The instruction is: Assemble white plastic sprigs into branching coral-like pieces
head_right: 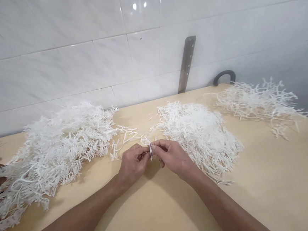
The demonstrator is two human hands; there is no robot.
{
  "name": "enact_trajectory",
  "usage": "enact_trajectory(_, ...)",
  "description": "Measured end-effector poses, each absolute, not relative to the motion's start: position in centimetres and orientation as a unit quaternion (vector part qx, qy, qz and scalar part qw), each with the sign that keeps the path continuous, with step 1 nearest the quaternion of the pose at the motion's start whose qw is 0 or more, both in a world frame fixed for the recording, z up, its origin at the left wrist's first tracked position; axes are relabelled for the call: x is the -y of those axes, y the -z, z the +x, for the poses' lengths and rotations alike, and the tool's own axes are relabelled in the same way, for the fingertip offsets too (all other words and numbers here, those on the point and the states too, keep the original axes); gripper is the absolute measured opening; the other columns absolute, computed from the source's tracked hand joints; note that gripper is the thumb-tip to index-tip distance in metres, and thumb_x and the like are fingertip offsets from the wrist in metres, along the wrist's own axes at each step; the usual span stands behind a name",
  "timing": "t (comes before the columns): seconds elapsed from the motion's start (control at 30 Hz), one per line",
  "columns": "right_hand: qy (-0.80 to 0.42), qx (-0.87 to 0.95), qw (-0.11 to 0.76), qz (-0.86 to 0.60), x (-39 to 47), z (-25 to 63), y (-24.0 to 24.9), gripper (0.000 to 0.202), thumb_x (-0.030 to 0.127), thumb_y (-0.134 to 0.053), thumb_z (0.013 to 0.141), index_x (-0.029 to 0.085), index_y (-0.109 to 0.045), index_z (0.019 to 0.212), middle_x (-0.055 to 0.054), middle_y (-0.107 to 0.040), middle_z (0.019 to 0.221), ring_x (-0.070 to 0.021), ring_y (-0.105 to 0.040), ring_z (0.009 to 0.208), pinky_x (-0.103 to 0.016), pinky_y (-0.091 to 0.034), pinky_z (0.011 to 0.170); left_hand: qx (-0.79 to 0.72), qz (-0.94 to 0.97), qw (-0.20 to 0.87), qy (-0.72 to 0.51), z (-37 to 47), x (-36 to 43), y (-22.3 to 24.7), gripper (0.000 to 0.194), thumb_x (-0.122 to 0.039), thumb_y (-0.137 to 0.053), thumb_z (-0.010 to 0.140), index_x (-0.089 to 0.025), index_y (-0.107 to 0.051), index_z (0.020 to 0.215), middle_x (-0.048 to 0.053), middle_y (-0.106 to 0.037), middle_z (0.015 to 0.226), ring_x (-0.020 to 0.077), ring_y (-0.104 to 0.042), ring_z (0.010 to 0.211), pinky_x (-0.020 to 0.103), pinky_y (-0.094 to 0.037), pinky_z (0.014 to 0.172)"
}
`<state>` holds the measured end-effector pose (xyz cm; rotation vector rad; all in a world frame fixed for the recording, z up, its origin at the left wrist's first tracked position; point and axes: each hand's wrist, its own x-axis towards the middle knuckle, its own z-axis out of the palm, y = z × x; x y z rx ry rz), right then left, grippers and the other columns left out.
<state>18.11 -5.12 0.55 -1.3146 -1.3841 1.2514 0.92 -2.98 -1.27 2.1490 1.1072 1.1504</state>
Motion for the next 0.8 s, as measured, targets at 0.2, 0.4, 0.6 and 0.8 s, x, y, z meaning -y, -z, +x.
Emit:
enact_trajectory(0.2, -0.431, 0.609, 0.375, -0.549, 5.3, 18.0, -0.7, 0.028, 0.044, -0.055, 0.091, 0.022, -0.071, 0.097, 0.003, -0.053, 0.064, -0.0110, -0.042, 0.052, -0.025, -0.035, 0.050, -0.421, 0.765, 0.281, -0.399, 1.2, 3.2, 0.6, 0.021, -0.015, -0.057, 0.084, -0.017, -0.066, 0.065, 0.000, -0.058, 0.061, 0.0102, -0.050, 0.058, 0.023, -0.039, 0.057)
enact_trajectory(0.4, -0.363, 0.652, 0.365, -0.557, 5.3, 18.0, -0.4, 0.026, 0.042, -0.053, 0.092, 0.025, -0.072, 0.098, 0.002, -0.060, 0.067, -0.0157, -0.052, 0.063, -0.028, -0.039, 0.058, -0.443, 0.694, 0.404, -0.398, 1.4, 3.3, 0.2, 0.024, -0.026, -0.057, 0.085, -0.016, -0.064, 0.065, -0.001, -0.054, 0.059, 0.0096, -0.045, 0.055, 0.022, -0.035, 0.053)
enact_trajectory(0.6, -0.363, 0.639, 0.380, -0.562, 5.4, 17.9, -0.4, 0.033, 0.047, -0.050, 0.094, 0.023, -0.071, 0.088, -0.001, -0.063, 0.069, -0.0154, -0.053, 0.058, -0.028, -0.040, 0.053, -0.458, 0.609, 0.511, -0.398, 1.3, 2.9, 0.3, 0.037, -0.049, -0.063, 0.082, -0.017, -0.060, 0.065, -0.004, -0.048, 0.049, 0.0089, -0.042, 0.046, 0.021, -0.033, 0.045)
enact_trajectory(0.8, -0.441, 0.588, 0.389, -0.556, 5.4, 17.7, -0.8, 0.029, 0.046, -0.056, 0.090, 0.021, -0.067, 0.100, -0.002, -0.068, 0.081, -0.0111, -0.049, 0.049, -0.026, -0.043, 0.047, -0.462, 0.550, 0.574, -0.393, 1.2, 2.7, 0.0, 0.041, -0.055, -0.066, 0.079, -0.017, -0.056, 0.065, -0.006, -0.045, 0.044, 0.0066, -0.037, 0.038, 0.019, -0.029, 0.038)
